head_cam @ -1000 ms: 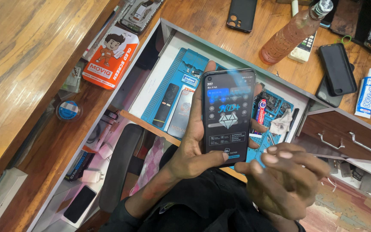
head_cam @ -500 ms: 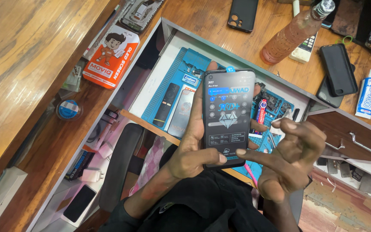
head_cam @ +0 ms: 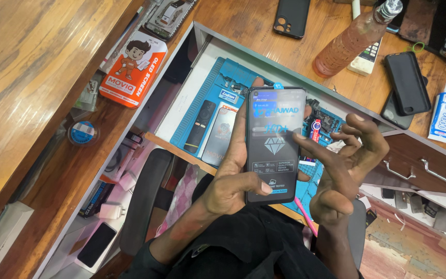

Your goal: The person cleans the interior of a disassembled smartphone frame with a brush and a cloth, then reassembles the device by attaching the screen and back cover. The person tests the touchscreen and power button, then places the phone on the workbench.

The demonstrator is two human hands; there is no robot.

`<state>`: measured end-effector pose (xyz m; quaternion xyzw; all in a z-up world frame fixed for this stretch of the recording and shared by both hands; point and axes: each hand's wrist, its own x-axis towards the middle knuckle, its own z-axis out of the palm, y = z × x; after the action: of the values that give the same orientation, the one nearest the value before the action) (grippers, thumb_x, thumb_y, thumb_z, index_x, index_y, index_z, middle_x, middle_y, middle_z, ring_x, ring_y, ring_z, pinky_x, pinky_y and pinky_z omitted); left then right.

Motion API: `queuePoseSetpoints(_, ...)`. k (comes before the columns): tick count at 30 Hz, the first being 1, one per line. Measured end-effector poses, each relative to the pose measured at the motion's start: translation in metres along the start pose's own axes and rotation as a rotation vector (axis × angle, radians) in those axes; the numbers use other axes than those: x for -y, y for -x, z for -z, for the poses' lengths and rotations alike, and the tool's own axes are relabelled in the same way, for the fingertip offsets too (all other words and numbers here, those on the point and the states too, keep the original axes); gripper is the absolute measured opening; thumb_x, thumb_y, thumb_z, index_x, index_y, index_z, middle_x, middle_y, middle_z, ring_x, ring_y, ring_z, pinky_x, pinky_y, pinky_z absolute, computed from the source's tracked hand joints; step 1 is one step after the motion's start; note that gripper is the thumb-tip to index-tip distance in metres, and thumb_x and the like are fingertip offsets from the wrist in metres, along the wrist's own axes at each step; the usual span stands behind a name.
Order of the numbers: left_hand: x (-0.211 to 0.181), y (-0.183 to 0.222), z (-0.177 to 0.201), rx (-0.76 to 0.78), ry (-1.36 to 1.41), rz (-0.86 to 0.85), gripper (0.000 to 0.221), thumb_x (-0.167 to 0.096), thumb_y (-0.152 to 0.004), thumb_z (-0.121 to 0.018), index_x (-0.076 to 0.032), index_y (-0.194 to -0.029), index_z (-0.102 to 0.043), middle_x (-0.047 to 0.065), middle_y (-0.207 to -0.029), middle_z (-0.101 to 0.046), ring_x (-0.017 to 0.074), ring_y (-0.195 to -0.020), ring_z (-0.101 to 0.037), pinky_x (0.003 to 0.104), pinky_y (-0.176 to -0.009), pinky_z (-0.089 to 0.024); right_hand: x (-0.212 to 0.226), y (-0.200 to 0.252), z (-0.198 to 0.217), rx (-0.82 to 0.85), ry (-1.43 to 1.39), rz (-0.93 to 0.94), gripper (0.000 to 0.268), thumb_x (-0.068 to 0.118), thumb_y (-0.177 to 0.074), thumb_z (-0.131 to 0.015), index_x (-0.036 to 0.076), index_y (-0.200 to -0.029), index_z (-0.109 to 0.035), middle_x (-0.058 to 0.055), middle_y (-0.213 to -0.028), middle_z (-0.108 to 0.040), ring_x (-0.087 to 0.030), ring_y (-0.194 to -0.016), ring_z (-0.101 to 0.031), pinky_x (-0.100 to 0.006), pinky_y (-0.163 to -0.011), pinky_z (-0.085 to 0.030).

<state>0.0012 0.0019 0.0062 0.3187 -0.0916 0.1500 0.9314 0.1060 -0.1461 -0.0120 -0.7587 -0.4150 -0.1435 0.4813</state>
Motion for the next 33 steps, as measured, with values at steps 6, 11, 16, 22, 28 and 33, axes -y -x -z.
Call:
queuePoseSetpoints(6,0.0,-0.001,0.0,-0.016,0.058,0.016,0.128,0.011,-0.07,-0.056,-0.029,-0.171,0.011,0.028,-0.173,-0.022,0.0374,-0.155,-0.039,0.054,-0.11,-0.054,-0.005,0.009,0.0,0.004,-0.006,-0.047,0.112,0.084,-0.091,0.002,0.009,-0.097,-0.082,-0.01,-0.137,-0.032,-0.028,-0.136,-0.036,-0.044,-0.109,-0.043)
queuePoseSetpoints(11,0.0,-0.001,-0.003,-0.032,0.124,0.026,0.124,0.008,-0.074,-0.058,-0.03,-0.172,0.008,0.028,-0.171,-0.023,0.0389,-0.152,-0.04,0.055,-0.109,-0.054,-0.008,0.016,-0.001,-0.017,-0.113,-0.02,0.107,0.082,-0.098,0.0,0.012,-0.101,-0.081,-0.004,-0.141,-0.032,-0.018,-0.133,-0.037,-0.036,-0.111,-0.045)
queuePoseSetpoints(16,0.002,-0.005,0.002,-0.088,0.186,-0.016,0.108,-0.002,-0.089,-0.062,-0.027,-0.173,0.002,0.029,-0.169,-0.027,0.0442,-0.143,-0.045,0.053,-0.105,-0.055,-0.01,0.014,-0.004,-0.033,-0.223,-0.045,0.092,0.081,-0.098,-0.022,0.005,-0.1,-0.074,-0.01,-0.14,-0.03,-0.025,-0.132,-0.036,-0.044,-0.108,-0.046)
queuePoseSetpoints(22,0.005,-0.005,0.005,-0.142,0.12,-0.058,0.096,-0.016,-0.096,-0.06,-0.021,-0.173,-0.003,0.029,-0.169,-0.029,0.039,-0.145,-0.049,0.053,-0.119,-0.047,-0.006,0.017,-0.008,0.059,-0.116,0.016,0.087,0.079,-0.102,-0.028,0.01,-0.114,-0.078,-0.008,-0.142,-0.028,-0.025,-0.137,-0.036,-0.037,-0.102,-0.048)
queuePoseSetpoints(28,0.005,-0.002,0.007,-0.083,0.122,-0.062,0.09,-0.022,-0.103,-0.057,-0.022,-0.174,-0.001,0.03,-0.169,-0.029,0.0462,-0.137,-0.053,0.055,-0.118,-0.046,-0.009,0.014,-0.008,0.134,0.022,0.086,0.084,0.076,-0.103,-0.025,0.015,-0.117,-0.081,-0.008,-0.147,-0.03,-0.024,-0.137,-0.036,-0.041,-0.11,-0.04)
queuePoseSetpoints(33,0.007,-0.003,0.008,-0.073,0.126,-0.076,0.086,-0.026,-0.107,-0.055,-0.023,-0.174,-0.001,0.03,-0.17,-0.027,0.0454,-0.14,-0.052,0.055,-0.119,-0.048,-0.01,0.017,-0.01,0.129,-0.104,0.044,0.086,0.078,-0.104,-0.025,0.011,-0.117,-0.077,-0.01,-0.144,-0.029,-0.026,-0.138,-0.038,-0.038,-0.109,-0.051)
